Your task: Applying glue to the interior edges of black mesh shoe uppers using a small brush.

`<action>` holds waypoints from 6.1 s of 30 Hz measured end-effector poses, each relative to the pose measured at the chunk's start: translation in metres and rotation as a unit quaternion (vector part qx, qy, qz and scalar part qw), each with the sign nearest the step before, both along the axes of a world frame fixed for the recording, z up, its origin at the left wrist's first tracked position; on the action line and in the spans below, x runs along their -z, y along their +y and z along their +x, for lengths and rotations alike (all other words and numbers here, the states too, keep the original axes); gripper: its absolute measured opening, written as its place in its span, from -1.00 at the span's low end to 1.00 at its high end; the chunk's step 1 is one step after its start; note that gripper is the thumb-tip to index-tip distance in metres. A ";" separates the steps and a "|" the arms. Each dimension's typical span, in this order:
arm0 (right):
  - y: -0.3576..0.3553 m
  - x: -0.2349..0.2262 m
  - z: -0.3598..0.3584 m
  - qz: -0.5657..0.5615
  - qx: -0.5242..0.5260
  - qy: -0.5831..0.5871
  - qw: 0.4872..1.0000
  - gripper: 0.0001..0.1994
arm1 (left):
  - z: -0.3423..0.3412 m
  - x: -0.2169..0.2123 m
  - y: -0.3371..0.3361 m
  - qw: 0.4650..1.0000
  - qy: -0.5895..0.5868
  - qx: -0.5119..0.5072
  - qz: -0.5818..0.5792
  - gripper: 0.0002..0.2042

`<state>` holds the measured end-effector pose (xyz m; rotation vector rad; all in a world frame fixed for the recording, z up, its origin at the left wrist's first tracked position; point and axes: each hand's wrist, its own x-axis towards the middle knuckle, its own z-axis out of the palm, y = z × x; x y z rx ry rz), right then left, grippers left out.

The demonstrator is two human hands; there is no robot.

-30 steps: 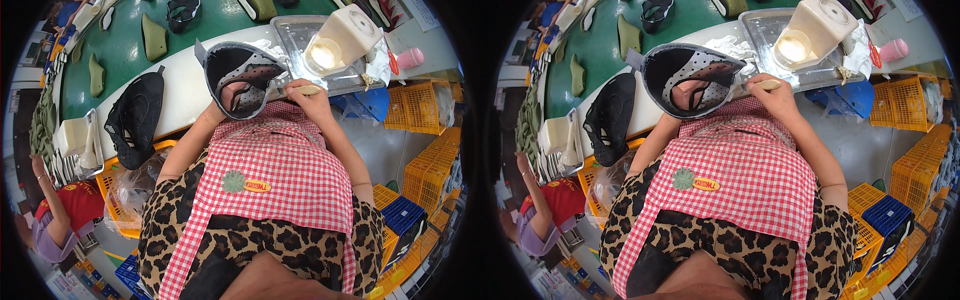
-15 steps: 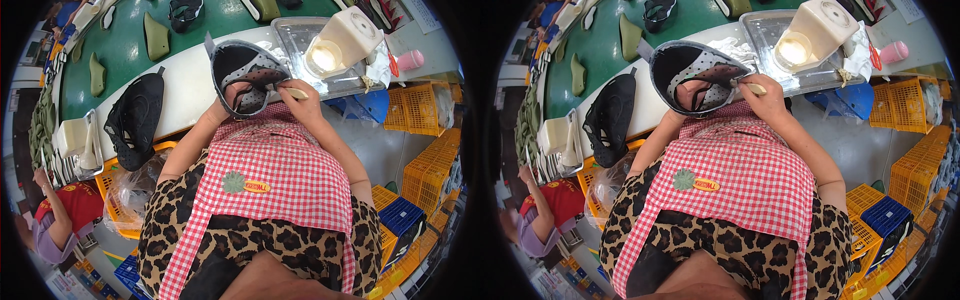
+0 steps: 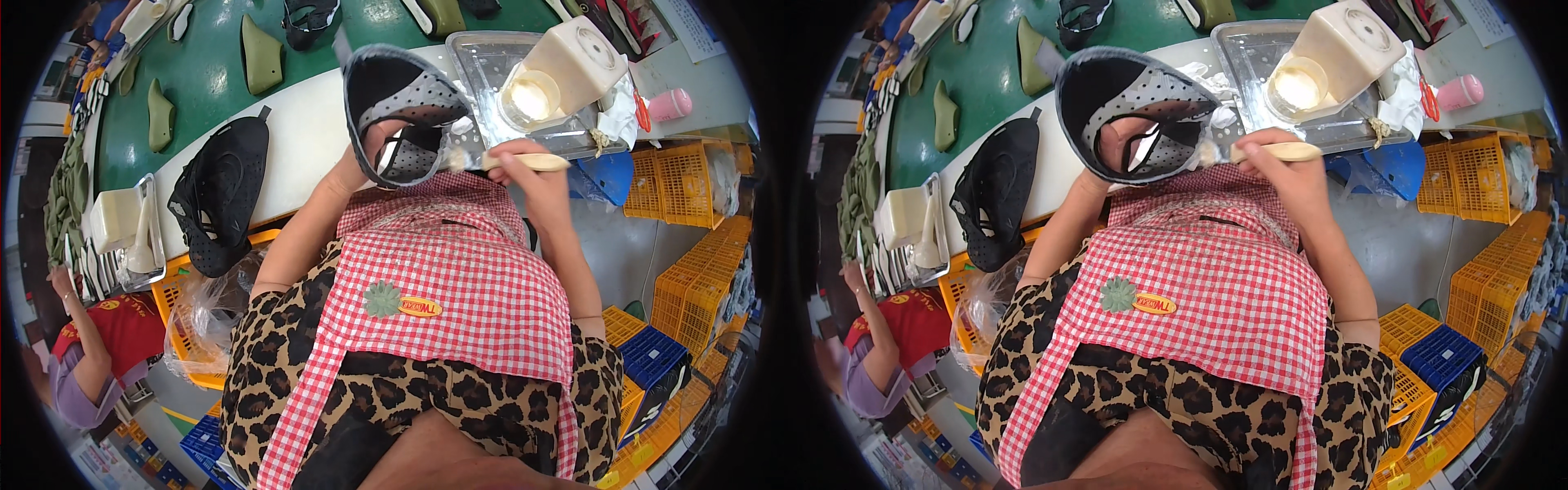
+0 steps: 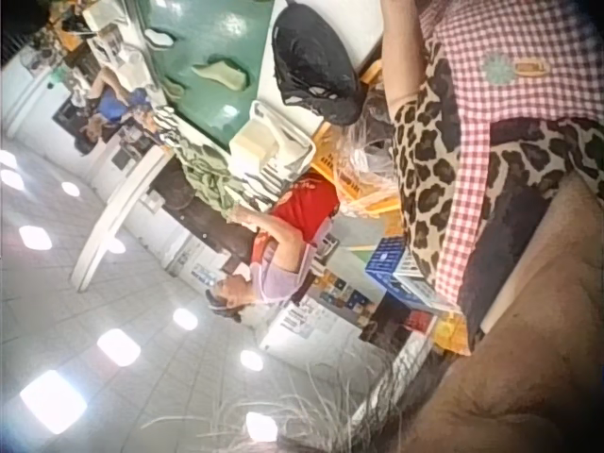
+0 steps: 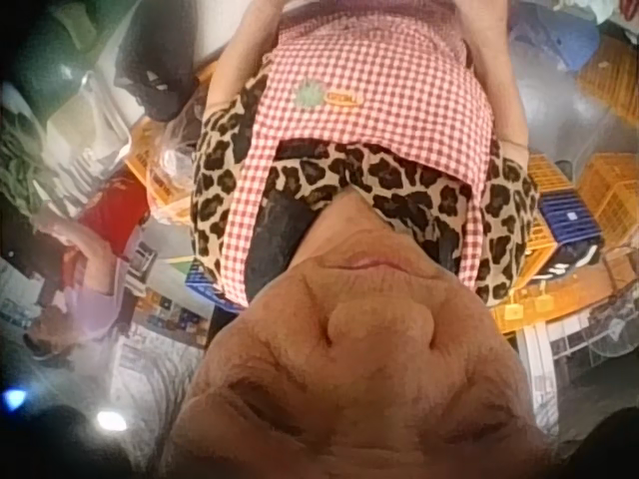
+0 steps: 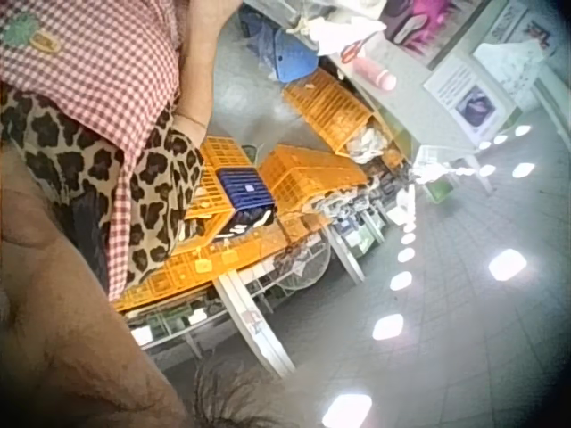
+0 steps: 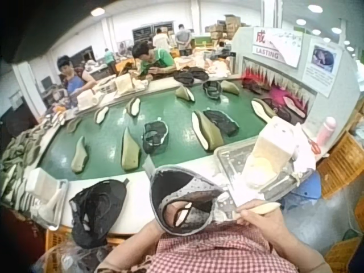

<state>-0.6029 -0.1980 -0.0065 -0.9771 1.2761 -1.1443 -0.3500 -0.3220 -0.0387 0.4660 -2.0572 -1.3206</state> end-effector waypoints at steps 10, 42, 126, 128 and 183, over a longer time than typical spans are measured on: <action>-0.037 -0.089 -0.003 -0.465 0.091 0.296 0.829 -0.64 | 0.026 -0.020 -0.029 0.955 -0.049 0.045 0.289 -0.63; -0.103 -0.094 0.001 -0.508 0.074 0.475 0.715 -0.51 | 0.052 -0.006 -0.005 0.942 -0.140 -0.042 0.303 -0.71; -0.003 0.020 0.015 -0.271 0.092 0.197 0.938 -0.56 | -0.004 0.021 0.033 0.786 0.131 0.187 0.575 0.00; -0.008 0.025 0.016 -0.328 0.124 0.236 0.906 -0.55 | -0.023 0.023 0.022 0.869 -0.037 0.165 0.465 0.08; 0.004 0.010 -0.064 -0.191 0.055 0.299 0.933 -0.85 | -0.053 -0.015 -0.012 0.859 -0.058 0.060 0.505 -0.55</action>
